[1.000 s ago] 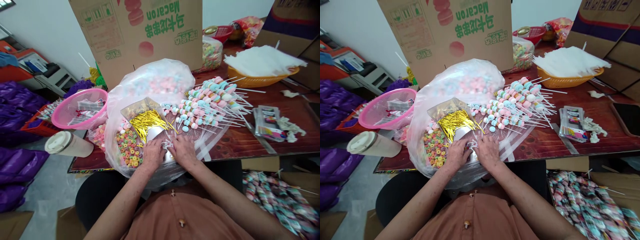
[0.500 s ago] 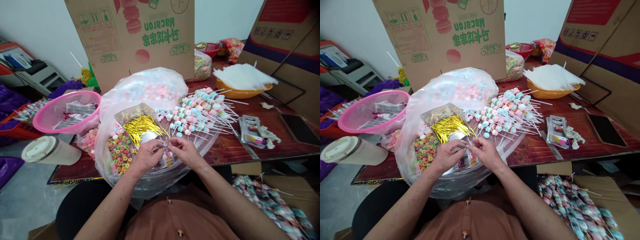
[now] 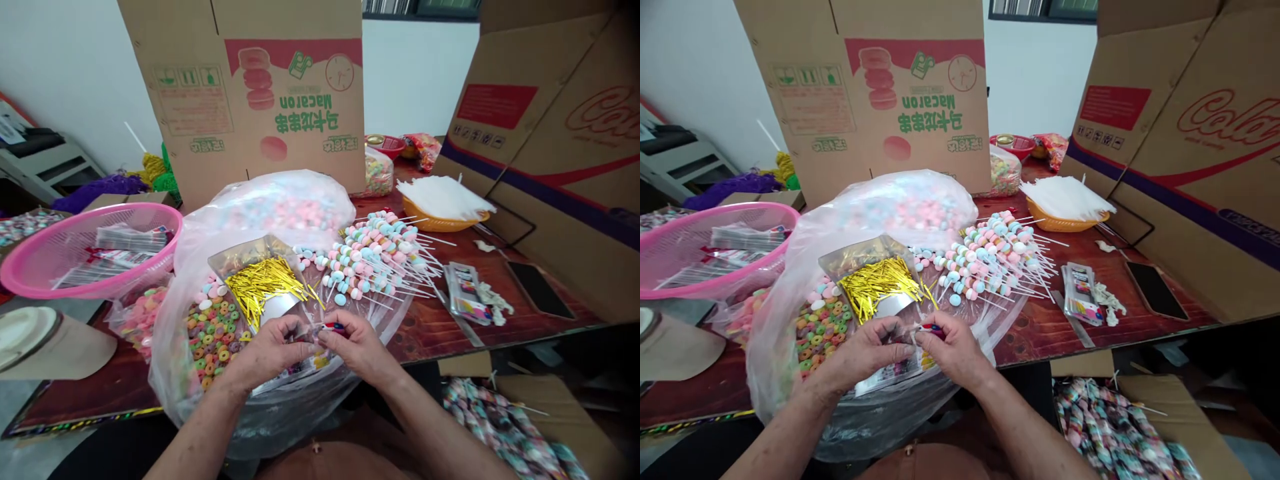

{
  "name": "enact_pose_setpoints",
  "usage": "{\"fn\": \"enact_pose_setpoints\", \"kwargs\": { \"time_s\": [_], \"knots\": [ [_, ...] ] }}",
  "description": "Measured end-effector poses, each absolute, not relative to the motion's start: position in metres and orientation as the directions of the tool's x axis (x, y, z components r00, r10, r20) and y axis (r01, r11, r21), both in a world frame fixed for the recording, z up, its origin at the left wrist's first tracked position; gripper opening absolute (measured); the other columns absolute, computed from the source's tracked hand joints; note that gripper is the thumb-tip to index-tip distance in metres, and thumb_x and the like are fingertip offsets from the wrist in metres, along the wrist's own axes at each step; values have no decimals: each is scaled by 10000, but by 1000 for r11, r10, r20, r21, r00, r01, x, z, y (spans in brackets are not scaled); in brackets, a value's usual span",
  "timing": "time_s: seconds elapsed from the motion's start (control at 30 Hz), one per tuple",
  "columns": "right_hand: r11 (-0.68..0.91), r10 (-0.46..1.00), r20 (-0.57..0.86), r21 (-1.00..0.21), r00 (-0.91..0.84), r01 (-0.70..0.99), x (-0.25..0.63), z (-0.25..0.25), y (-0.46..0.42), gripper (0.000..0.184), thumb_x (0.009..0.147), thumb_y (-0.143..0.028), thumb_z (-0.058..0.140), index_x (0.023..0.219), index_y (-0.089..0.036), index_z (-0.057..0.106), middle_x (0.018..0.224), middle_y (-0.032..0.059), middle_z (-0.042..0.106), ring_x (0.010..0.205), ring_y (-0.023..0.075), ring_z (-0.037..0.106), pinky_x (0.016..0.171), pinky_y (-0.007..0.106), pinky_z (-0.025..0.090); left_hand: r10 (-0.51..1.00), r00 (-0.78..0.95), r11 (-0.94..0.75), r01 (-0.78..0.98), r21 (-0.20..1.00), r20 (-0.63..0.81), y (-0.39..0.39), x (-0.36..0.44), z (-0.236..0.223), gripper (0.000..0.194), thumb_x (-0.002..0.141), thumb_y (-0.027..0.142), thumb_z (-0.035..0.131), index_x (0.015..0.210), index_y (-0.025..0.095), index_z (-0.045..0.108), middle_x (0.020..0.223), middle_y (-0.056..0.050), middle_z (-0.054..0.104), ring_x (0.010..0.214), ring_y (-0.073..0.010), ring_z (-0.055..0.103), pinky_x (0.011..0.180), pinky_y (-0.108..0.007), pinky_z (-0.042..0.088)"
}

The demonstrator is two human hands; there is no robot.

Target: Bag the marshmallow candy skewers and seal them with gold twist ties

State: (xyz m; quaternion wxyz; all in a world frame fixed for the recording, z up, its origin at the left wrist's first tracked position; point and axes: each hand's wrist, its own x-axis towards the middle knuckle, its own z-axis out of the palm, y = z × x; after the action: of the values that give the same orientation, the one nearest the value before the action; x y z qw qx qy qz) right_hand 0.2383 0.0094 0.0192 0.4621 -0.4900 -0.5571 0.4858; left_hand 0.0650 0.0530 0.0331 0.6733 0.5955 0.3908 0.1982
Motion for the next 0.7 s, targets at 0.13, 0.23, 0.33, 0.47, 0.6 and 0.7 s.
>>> {"fn": "enact_pose_setpoints", "kwargs": {
  "time_s": [0.13, 0.23, 0.33, 0.47, 0.6, 0.7],
  "knots": [
    [214, 970, 242, -887, 16, 409, 233, 14, 8, 220, 803, -316, 536, 644, -165, 552, 588, -19, 500, 567, 103, 438, 546, 218, 337, 828, 512, 116, 245, 963, -229, 47, 72, 33, 259, 645, 276, 666, 849, 157, 561, 671, 31, 524, 531, -81, 449, 463, -192, 355],
    [223, 969, 245, -869, -8, 441, 232, 9, 8, 287, 818, -345, 526, 597, -162, 525, 553, -31, 465, 533, 91, 409, 512, 207, 314, 872, 436, 115, 261, 958, -223, 44, 74, 30, 209, 645, 305, 655, 734, 160, 535, 605, 48, 482, 492, -76, 427, 451, -195, 343],
    [206, 978, 200, -883, -58, 421, 233, 4, 10, 374, 847, -397, 472, 554, -165, 480, 513, -43, 408, 504, 83, 372, 477, 200, 286, 859, 450, 158, 223, 962, -245, 42, 72, 25, 256, 660, 383, 645, 681, 165, 513, 552, 57, 459, 457, -77, 415, 437, -201, 330],
    [180, 980, 195, -772, -42, 610, 247, 15, 32, 491, 909, -415, 320, 502, -168, 440, 478, -27, 387, 475, 91, 372, 456, 210, 277, 899, 436, -124, 355, 927, -47, 44, 63, 22, 251, 781, 393, 533, 706, 161, 593, 554, 23, 527, 505, -105, 477, 490, -214, 371],
    [-42, 929, 360, -138, 90, 990, 279, 40, 77, 299, 880, -266, 409, 734, -119, 624, 807, 121, 614, 799, 220, 532, 648, 300, 368, 908, 315, -402, 468, 787, 277, 47, 49, 21, 220, 831, 318, 484, 738, 177, 625, 638, -2, 615, 595, -131, 559, 576, -230, 432],
    [-115, 961, 267, 153, 71, 982, 299, 46, 97, 176, 794, -128, 481, 814, -115, 655, 917, 162, 628, 907, 290, 541, 718, 372, 379, 867, 251, -498, 476, 724, 431, 47, 34, 19, 175, 831, 273, 494, 778, 177, 630, 702, -21, 656, 659, -145, 601, 629, -247, 465]
  ]
}}
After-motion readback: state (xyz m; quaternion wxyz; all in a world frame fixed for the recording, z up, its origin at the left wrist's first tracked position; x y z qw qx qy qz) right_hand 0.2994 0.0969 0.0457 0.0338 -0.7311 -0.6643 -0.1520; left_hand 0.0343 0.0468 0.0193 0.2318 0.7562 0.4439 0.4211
